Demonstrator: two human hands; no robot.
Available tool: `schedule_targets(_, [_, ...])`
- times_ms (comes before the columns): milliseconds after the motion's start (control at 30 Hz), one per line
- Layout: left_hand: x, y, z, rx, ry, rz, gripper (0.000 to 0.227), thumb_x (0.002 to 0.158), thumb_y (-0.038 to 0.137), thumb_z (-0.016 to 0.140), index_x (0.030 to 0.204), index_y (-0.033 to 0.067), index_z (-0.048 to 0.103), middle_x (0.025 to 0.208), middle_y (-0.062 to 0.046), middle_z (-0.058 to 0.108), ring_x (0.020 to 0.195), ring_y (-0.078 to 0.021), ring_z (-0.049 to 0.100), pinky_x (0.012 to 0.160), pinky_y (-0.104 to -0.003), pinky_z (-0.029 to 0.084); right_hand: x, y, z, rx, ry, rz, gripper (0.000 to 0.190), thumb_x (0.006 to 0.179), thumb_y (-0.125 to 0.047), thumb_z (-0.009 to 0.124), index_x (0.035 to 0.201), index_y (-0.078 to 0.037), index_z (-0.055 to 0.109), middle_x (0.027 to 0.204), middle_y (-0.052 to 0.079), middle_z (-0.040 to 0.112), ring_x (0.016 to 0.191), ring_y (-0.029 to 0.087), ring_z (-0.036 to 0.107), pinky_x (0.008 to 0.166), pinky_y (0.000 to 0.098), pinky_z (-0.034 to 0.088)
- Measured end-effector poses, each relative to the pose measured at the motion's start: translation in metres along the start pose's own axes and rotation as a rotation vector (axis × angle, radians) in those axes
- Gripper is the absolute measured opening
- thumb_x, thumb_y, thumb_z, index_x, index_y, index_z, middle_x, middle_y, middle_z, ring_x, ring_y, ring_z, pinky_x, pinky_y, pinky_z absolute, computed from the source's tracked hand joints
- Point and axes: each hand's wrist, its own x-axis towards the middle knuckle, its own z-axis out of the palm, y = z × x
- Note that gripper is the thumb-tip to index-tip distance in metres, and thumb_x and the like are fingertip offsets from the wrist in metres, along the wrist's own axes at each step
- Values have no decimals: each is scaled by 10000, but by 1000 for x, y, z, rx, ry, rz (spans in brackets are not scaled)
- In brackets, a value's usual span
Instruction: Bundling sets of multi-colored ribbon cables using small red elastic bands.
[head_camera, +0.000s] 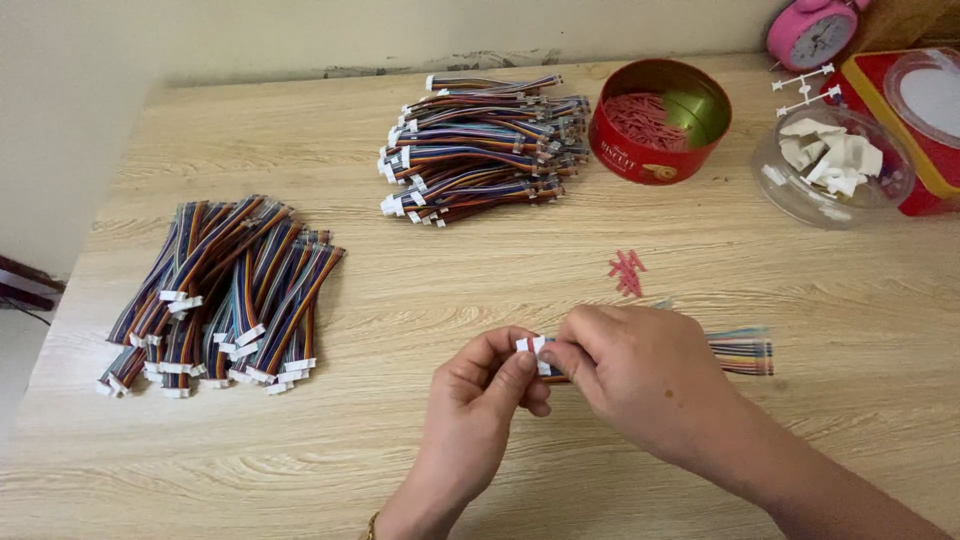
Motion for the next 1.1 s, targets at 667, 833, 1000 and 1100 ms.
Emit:
schedule_targets(667, [1, -4, -17, -143, -1, -156, 202, 958, 62, 653, 1121, -35, 723, 881, -90, 748, 714, -148, 691, 643, -310, 608, 0, 2, 1, 175, -86, -38, 179, 887, -299, 679, 873, -124, 643, 714, 47, 712, 634, 272, 694, 550, 426, 509])
schedule_targets(833, [1, -4, -19, -201, -4, -213, 208, 968, 79, 647, 1133, -23, 723, 906, -88, 748, 735, -150, 693, 667, -318, 613, 3, -2, -5, 187, -127, -7, 187, 857, -317, 693, 903, -141, 649, 754, 43, 722, 620, 262, 699, 554, 412, 511])
schedule_targets(1000, [-3, -5, -17, -212, -4, -205, 201, 961, 65, 642, 1123, -24, 723, 896, -92, 749, 738, -155, 698, 676, -321, 615, -1, 0, -3, 164, -144, -34, 180, 876, -316, 683, 898, -142, 643, 753, 47, 705, 638, 273, 691, 542, 435, 492])
schedule_targets(1100, [-8, -3, -12, -150, 12, -166, 189, 955, 44, 650, 1109, -32, 728, 868, -100, 745, 725, -157, 698, 665, -322, 613, -5, 2, 2, 137, -52, -157, 192, 878, -296, 692, 828, -120, 636, 720, 55, 691, 656, 283, 690, 522, 442, 492])
